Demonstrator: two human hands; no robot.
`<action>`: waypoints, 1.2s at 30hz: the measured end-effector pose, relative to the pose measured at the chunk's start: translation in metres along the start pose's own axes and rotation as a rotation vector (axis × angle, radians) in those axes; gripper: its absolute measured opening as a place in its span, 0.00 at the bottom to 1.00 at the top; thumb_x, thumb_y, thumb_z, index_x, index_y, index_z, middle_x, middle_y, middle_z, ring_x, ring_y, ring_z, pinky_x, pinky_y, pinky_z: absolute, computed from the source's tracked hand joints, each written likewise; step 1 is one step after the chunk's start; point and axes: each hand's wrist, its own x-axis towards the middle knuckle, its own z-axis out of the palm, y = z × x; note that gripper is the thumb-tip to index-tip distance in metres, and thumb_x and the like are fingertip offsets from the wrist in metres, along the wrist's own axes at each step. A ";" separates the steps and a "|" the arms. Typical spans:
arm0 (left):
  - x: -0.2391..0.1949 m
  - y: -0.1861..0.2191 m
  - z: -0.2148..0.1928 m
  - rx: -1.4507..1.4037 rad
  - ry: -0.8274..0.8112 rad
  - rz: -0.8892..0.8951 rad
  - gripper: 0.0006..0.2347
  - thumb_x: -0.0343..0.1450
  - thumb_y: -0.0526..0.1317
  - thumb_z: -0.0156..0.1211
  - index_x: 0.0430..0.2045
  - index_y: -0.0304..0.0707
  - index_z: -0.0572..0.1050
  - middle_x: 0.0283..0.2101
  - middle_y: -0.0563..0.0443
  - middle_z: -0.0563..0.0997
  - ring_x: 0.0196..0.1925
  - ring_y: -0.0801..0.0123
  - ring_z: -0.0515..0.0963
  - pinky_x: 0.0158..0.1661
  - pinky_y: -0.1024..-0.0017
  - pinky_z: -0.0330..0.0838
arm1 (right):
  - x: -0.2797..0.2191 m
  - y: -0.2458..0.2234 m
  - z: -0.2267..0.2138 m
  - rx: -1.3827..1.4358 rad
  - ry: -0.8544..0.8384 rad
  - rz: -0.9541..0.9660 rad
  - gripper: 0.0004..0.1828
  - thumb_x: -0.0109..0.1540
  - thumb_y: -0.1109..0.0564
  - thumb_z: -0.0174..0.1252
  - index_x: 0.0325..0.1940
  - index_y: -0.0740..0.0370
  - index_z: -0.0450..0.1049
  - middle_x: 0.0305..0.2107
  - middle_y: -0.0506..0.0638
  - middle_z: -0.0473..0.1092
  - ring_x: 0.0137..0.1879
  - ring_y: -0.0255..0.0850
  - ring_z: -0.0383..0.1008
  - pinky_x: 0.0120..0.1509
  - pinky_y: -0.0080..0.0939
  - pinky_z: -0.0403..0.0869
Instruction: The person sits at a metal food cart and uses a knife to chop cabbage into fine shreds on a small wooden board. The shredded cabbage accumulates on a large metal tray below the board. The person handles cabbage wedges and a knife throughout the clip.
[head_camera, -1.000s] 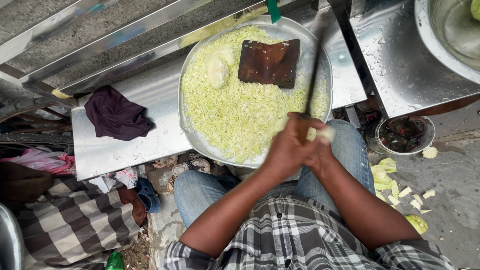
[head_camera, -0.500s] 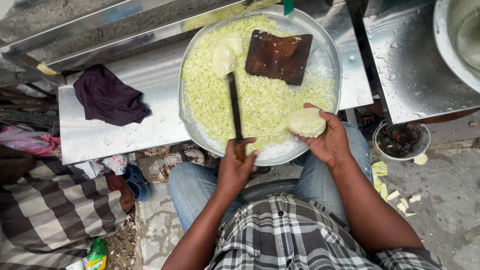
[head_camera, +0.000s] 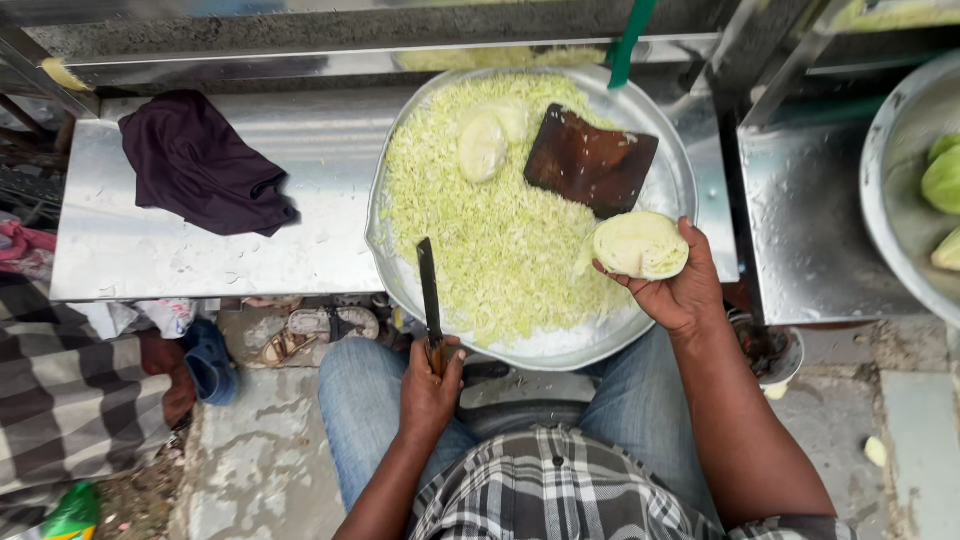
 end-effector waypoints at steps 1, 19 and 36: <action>0.002 0.000 0.002 0.018 0.004 0.017 0.12 0.72 0.40 0.61 0.47 0.39 0.71 0.31 0.45 0.81 0.28 0.69 0.82 0.30 0.66 0.75 | 0.005 -0.005 0.007 -0.056 0.004 0.001 0.33 0.63 0.40 0.60 0.63 0.65 0.69 0.58 0.60 0.72 0.65 0.56 0.73 0.71 0.65 0.70; 0.017 -0.018 0.006 0.065 0.077 0.023 0.15 0.71 0.41 0.62 0.48 0.36 0.70 0.43 0.39 0.84 0.46 0.52 0.87 0.43 0.58 0.80 | 0.142 -0.034 0.098 -2.583 -0.184 0.032 0.45 0.63 0.28 0.58 0.78 0.44 0.53 0.73 0.53 0.54 0.77 0.54 0.54 0.79 0.59 0.53; 0.022 -0.026 0.009 0.035 0.092 0.020 0.15 0.71 0.40 0.61 0.50 0.36 0.68 0.47 0.40 0.84 0.49 0.55 0.86 0.47 0.60 0.81 | 0.143 -0.071 0.132 -2.722 -0.584 0.226 0.54 0.48 0.53 0.76 0.74 0.36 0.55 0.73 0.37 0.53 0.80 0.39 0.50 0.83 0.49 0.51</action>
